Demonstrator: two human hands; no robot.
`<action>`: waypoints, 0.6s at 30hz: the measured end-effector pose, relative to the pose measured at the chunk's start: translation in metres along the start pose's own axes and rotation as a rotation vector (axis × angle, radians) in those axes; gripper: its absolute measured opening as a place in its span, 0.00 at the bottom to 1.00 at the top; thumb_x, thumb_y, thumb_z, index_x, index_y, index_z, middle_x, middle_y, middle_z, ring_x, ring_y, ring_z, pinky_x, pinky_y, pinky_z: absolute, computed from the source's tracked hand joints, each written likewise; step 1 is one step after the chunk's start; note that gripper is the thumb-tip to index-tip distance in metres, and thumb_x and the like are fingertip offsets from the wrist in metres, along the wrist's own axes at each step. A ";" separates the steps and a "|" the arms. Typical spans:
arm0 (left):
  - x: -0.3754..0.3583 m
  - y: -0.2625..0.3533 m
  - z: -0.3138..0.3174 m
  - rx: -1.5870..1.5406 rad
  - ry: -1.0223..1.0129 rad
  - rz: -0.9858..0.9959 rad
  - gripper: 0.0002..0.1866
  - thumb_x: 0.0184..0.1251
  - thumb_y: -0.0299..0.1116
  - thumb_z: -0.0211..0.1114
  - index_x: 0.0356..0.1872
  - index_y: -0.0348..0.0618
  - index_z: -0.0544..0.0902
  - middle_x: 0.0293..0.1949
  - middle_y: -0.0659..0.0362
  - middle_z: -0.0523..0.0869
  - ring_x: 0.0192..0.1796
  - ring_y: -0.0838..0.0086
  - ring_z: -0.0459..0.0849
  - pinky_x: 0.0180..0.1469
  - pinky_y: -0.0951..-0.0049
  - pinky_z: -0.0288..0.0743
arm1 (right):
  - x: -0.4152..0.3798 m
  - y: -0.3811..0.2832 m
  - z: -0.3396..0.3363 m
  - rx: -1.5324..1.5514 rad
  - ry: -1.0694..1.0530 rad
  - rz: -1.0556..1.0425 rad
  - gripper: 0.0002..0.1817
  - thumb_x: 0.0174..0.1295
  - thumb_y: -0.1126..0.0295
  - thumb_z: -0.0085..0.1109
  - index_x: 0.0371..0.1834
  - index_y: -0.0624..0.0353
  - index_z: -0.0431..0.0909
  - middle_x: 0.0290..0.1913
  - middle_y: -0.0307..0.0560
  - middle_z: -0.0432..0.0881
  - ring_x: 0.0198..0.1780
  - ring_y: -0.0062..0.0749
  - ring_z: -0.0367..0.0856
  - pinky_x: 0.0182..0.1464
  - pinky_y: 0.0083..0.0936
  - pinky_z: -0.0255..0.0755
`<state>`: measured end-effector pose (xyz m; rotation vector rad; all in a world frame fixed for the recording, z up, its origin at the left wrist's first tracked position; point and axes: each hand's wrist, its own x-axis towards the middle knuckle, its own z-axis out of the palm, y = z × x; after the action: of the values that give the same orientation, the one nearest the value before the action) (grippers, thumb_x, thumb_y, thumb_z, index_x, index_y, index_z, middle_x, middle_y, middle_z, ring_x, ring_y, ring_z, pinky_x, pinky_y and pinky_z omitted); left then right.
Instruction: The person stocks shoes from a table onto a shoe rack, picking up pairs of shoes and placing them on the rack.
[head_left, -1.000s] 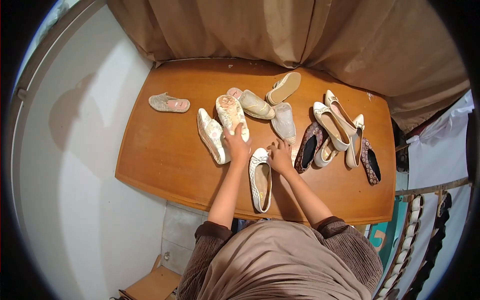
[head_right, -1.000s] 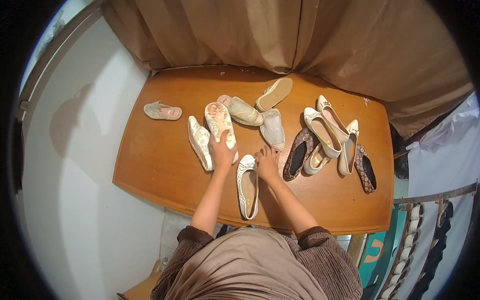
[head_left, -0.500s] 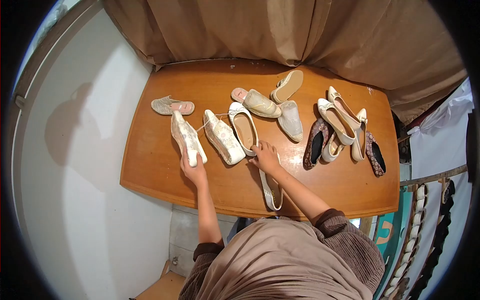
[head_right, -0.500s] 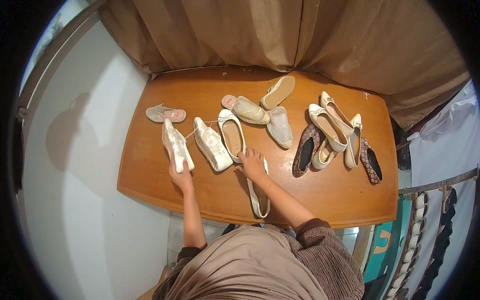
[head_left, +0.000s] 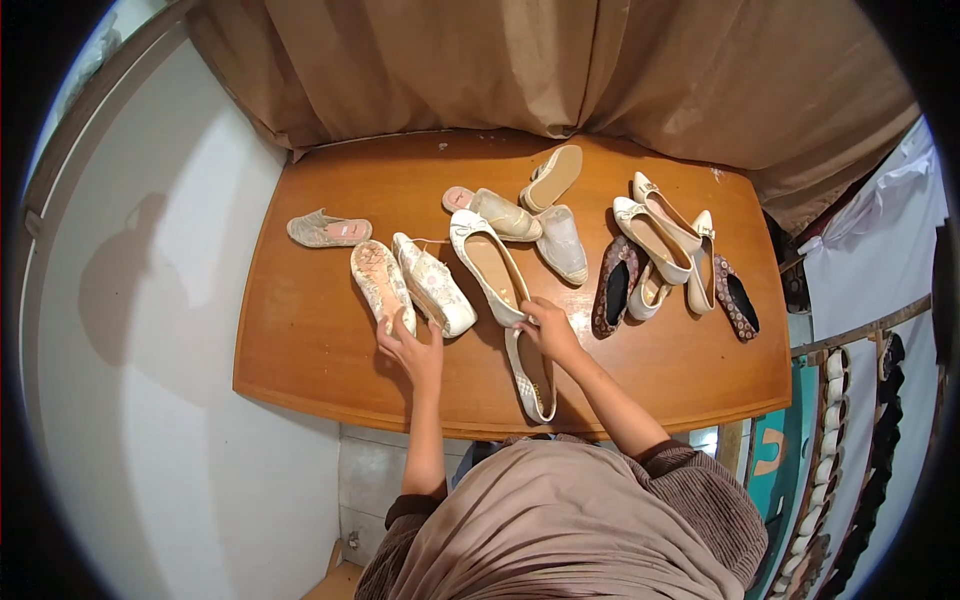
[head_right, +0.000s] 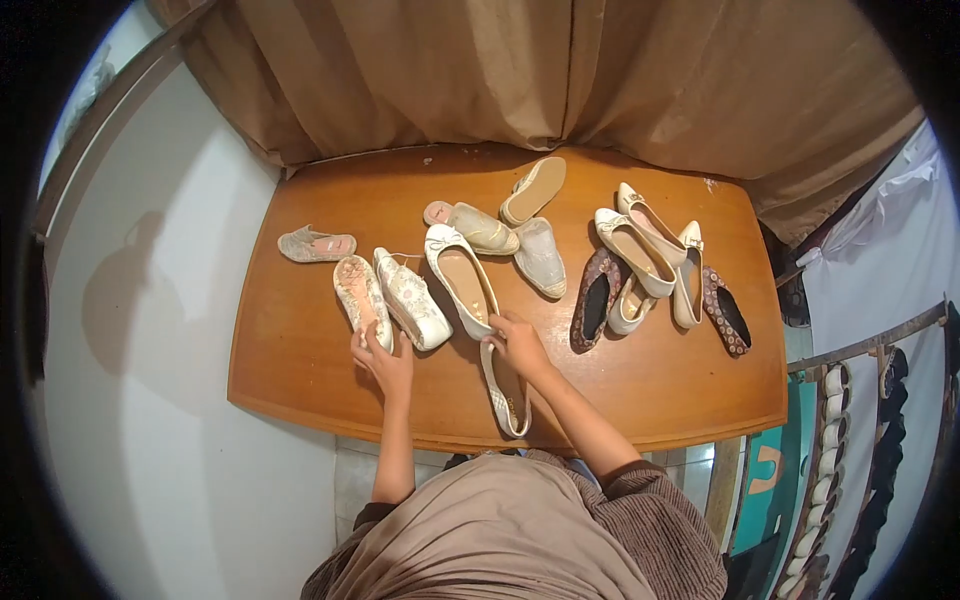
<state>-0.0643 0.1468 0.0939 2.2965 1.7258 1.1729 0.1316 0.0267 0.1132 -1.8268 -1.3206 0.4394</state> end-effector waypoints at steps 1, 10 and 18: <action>-0.006 0.007 -0.001 -0.161 -0.056 0.057 0.28 0.53 0.36 0.65 0.57 0.44 0.69 0.55 0.46 0.64 0.54 0.50 0.67 0.54 0.57 0.66 | -0.012 -0.001 -0.006 0.069 0.022 0.019 0.11 0.47 0.77 0.63 0.35 0.59 0.74 0.44 0.57 0.76 0.42 0.50 0.79 0.41 0.37 0.74; -0.054 0.114 0.000 -0.883 -0.813 -0.238 0.29 0.63 0.30 0.51 0.64 0.36 0.52 0.50 0.36 0.75 0.48 0.49 0.78 0.51 0.60 0.70 | -0.093 -0.004 -0.055 -0.052 0.048 -0.180 0.11 0.47 0.76 0.63 0.35 0.53 0.76 0.60 0.56 0.65 0.52 0.52 0.75 0.52 0.33 0.73; -0.109 0.138 0.000 -0.832 -0.932 -0.016 0.22 0.67 0.27 0.44 0.61 0.35 0.55 0.45 0.32 0.76 0.48 0.40 0.76 0.46 0.51 0.69 | -0.088 0.011 -0.079 0.227 0.162 0.451 0.28 0.60 0.63 0.58 0.59 0.63 0.60 0.45 0.53 0.76 0.44 0.39 0.78 0.43 0.32 0.73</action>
<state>0.0365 0.0026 0.0974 1.7842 0.7126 0.4734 0.1579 -0.0868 0.1369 -1.9150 -0.7119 0.6357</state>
